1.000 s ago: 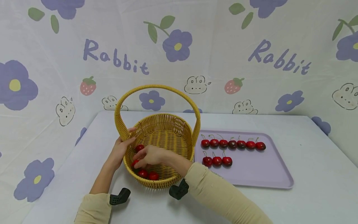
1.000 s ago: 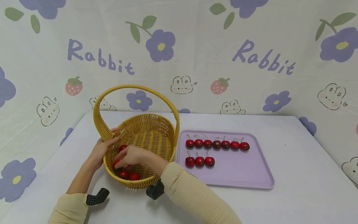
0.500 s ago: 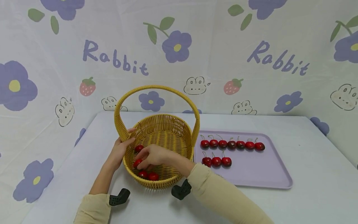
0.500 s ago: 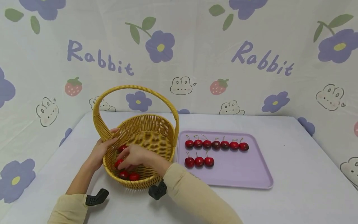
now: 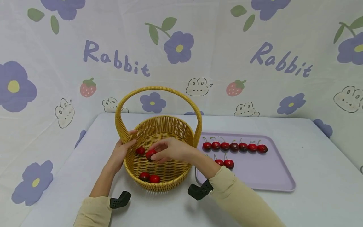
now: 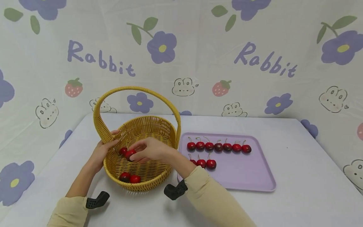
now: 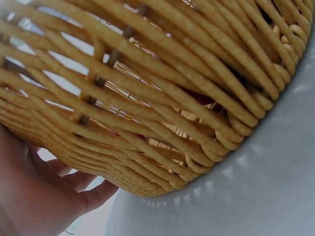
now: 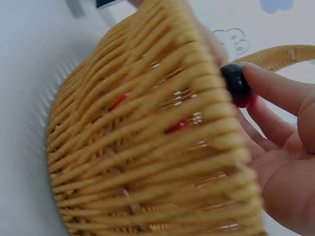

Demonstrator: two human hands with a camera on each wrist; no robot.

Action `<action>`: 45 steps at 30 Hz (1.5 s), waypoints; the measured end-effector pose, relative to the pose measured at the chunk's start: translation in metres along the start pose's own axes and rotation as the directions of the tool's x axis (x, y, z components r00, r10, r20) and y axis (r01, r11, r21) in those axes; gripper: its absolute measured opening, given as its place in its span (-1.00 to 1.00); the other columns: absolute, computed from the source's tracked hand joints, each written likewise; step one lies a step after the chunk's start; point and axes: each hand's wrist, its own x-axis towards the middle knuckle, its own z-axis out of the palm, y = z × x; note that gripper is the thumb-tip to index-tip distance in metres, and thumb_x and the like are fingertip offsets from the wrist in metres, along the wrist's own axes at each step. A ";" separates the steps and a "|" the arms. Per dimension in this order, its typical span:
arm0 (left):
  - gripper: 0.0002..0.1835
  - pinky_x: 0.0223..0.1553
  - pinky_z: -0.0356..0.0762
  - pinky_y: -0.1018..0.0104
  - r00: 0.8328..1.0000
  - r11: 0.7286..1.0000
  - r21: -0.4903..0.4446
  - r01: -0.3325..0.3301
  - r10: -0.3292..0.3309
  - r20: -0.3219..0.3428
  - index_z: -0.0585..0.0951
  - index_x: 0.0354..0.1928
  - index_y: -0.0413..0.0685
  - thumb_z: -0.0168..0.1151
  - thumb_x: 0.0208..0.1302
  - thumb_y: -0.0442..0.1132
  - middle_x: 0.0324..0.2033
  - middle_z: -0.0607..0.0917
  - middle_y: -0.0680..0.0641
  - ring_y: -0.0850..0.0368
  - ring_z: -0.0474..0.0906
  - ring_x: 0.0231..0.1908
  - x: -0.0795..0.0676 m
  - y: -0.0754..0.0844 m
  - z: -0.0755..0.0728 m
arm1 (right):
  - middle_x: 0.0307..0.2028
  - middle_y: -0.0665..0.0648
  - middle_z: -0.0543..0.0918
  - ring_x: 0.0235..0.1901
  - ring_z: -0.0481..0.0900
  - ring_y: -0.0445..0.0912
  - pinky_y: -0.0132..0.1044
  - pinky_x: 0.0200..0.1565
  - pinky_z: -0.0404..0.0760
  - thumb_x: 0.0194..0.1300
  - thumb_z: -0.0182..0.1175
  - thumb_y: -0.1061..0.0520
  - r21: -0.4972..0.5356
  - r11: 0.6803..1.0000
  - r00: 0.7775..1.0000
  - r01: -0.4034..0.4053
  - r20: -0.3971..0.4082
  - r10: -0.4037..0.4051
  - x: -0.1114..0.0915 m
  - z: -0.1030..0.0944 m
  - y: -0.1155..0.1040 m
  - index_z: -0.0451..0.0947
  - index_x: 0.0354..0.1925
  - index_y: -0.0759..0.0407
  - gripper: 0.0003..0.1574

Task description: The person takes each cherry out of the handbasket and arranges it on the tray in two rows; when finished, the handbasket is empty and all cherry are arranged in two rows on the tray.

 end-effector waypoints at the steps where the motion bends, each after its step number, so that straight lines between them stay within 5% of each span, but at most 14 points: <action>1: -0.51 0.27 0.01 -0.04 1.000 1.000 -0.001 -0.001 0.001 0.001 0.20 0.40 -0.12 -0.13 0.48 -0.29 0.32 0.24 -0.25 -0.15 0.17 0.28 0.000 0.000 0.000 | -0.15 0.12 0.62 -0.09 0.61 0.13 0.00 -0.03 0.53 0.21 0.32 0.16 0.008 1.000 1.000 0.008 0.002 -0.008 -0.003 -0.002 -0.001 0.58 0.03 0.11 -0.61; 22: -0.51 0.27 -0.01 -0.05 1.000 1.000 -0.007 -0.009 0.009 0.006 0.19 0.40 -0.14 -0.13 0.47 -0.29 0.32 0.23 -0.28 -0.17 0.16 0.28 0.000 0.000 0.000 | -0.08 0.14 0.62 -0.10 0.58 0.07 -0.04 0.00 0.51 0.22 0.30 0.19 0.066 0.995 0.997 0.071 0.000 -0.071 -0.047 -0.023 -0.002 0.52 0.08 0.19 -0.56; 36: -0.51 0.28 -0.02 -0.04 1.000 1.000 -0.004 -0.009 0.009 0.007 0.18 0.41 -0.14 -0.13 0.48 -0.29 0.33 0.22 -0.26 -0.15 0.15 0.28 -0.001 0.001 0.000 | -0.09 0.13 0.61 -0.09 0.55 0.02 -0.11 -0.05 0.52 0.19 0.34 0.09 -0.011 0.998 0.997 0.063 -0.048 -0.064 -0.079 -0.036 0.009 0.51 0.09 0.14 -0.51; 41: -0.51 0.27 -0.02 -0.04 1.000 1.000 -0.004 -0.007 0.007 0.008 0.18 0.41 -0.14 -0.13 0.48 -0.29 0.33 0.22 -0.26 -0.16 0.15 0.28 -0.002 0.001 0.001 | -0.12 0.12 0.61 -0.21 0.52 -0.01 -0.26 -0.36 0.46 0.17 0.35 0.07 -0.034 0.999 0.997 0.042 -0.067 -0.044 -0.090 -0.040 0.011 0.53 0.04 0.09 -0.54; 45: -0.51 0.27 -0.03 -0.04 1.000 1.000 -0.001 -0.004 0.004 0.006 0.18 0.41 -0.13 -0.12 0.48 -0.27 0.33 0.22 -0.26 -0.16 0.15 0.28 -0.001 0.001 0.001 | -0.11 0.13 0.61 -0.23 0.52 -0.01 -0.28 -0.40 0.41 0.17 0.36 0.07 -0.034 0.999 0.996 0.028 -0.078 -0.031 -0.099 -0.043 0.015 0.52 0.03 0.11 -0.54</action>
